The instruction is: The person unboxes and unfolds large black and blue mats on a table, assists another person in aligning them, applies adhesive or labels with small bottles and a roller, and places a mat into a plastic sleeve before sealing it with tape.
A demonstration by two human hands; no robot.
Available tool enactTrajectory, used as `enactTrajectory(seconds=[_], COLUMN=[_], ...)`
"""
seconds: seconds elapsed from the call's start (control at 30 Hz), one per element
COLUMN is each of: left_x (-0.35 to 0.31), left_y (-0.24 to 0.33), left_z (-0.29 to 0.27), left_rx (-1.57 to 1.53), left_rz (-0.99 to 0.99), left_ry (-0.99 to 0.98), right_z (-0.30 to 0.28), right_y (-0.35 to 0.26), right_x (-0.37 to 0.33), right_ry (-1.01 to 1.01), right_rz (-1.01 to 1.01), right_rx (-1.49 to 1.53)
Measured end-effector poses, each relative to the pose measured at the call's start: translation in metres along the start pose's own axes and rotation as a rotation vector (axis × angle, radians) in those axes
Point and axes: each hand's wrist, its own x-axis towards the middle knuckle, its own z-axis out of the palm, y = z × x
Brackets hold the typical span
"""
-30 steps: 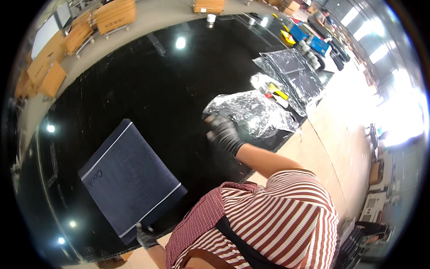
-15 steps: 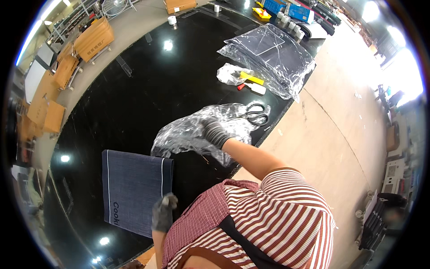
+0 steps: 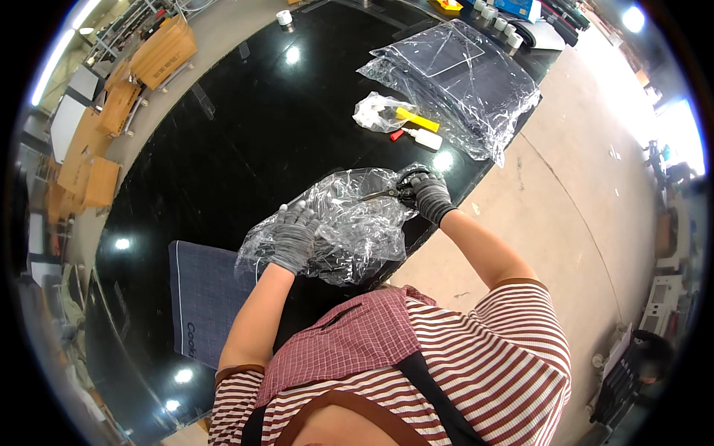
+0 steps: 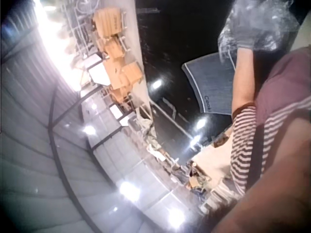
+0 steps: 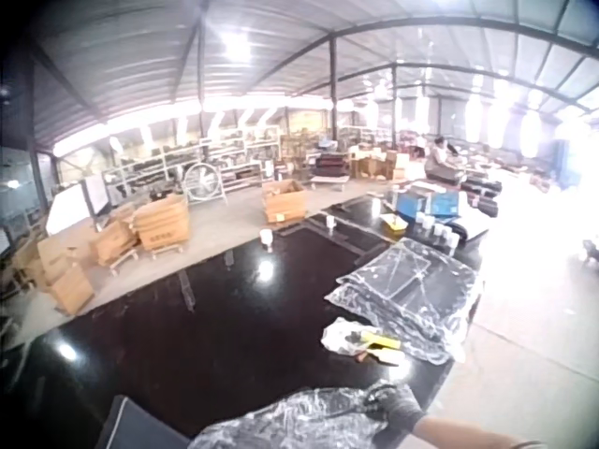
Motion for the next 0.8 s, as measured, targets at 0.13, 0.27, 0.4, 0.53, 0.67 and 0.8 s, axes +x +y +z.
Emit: enactTrajectory(seconds=[0.13, 0.27, 0.4, 0.53, 0.67, 0.8], left_x=[0.001, -0.022, -0.056, -0.084, -0.113, -0.130], left_y=[-0.019, -0.045, -0.070, -0.084, -0.088, -0.081], left_z=[0.001, -0.016, -0.019, -0.017, -0.028, -0.038], left_rx=[-0.123, -0.313, -0.917, -1.307, -0.761, -0.953], left_rz=[-0.150, -0.445, -0.726, -0.924, -0.815, -1.020], left_ry=[-0.440, -0.288, -0.078, 0.016, 0.110, 0.001], right_z=[-0.029, -0.009, -0.012, 0.002, 0.000, -0.006], right_y=[-0.006, 0.026, 0.003, 0.000, 0.018, 0.024], right_x=[0.007, 0.003, 0.024, 0.027, 0.019, 0.016], right_ry=[-0.080, 0.005, -0.563, -0.693, -0.468, -0.392], right_rz=[-0.109, -0.002, 0.866, 0.419, -0.185, -0.052], right_rx=[0.263, 0.586, 1.958, 1.634, 1.169, 1.275])
